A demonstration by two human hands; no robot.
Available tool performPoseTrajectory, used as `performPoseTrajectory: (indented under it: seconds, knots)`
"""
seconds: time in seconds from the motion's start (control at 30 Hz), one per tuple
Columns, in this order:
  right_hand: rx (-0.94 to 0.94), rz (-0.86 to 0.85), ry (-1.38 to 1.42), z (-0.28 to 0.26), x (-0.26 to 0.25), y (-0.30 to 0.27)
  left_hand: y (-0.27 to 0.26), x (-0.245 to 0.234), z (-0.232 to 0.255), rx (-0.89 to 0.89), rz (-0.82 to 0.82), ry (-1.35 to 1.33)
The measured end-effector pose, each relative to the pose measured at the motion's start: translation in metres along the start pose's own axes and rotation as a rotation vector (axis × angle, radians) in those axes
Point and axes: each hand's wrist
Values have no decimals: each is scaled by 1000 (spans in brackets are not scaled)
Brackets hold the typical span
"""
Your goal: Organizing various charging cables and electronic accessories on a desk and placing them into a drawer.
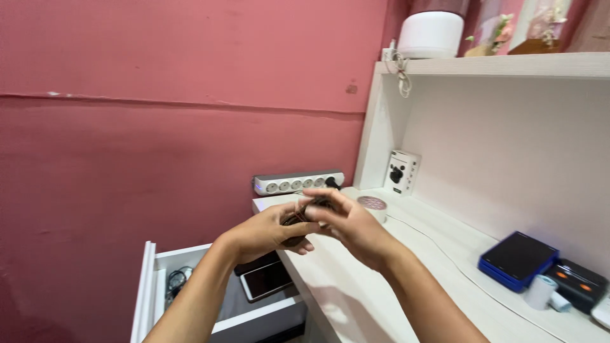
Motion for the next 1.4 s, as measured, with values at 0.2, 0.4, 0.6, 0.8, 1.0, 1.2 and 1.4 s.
performPoseTrajectory:
  seconds: [0.2,0.4,0.6,0.8,1.0,1.2,1.4]
  knots:
    - [-34,-23,-350,68,17,30,-29,-53,-40,68,224,163]
    - [31,2,-301,133,65,56,-83,-87,-71,-18,409,272]
    - [226,240,-110,221,78,61,-112,-116,-120,-428,879,292]
    - [353,54,-772,304,73,37,-111,-144,-214,-414,969,649]
    - [307,-209,-1153,333,66,30,-105,-119,-213,-654,780,669]
    - [401,-282,-1013,326,62,31,-91,-125,-242,-622,794,796]
    - [307,-291,-1052,324,59,29,-79,-124,-274,-785,581,1016]
Point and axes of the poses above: each hand's wrist, its own y-axis towards the middle knuckle, its own x-axis out of the palm, z = x × y, and after that the axes turned 3 degrees about -z, right-handed
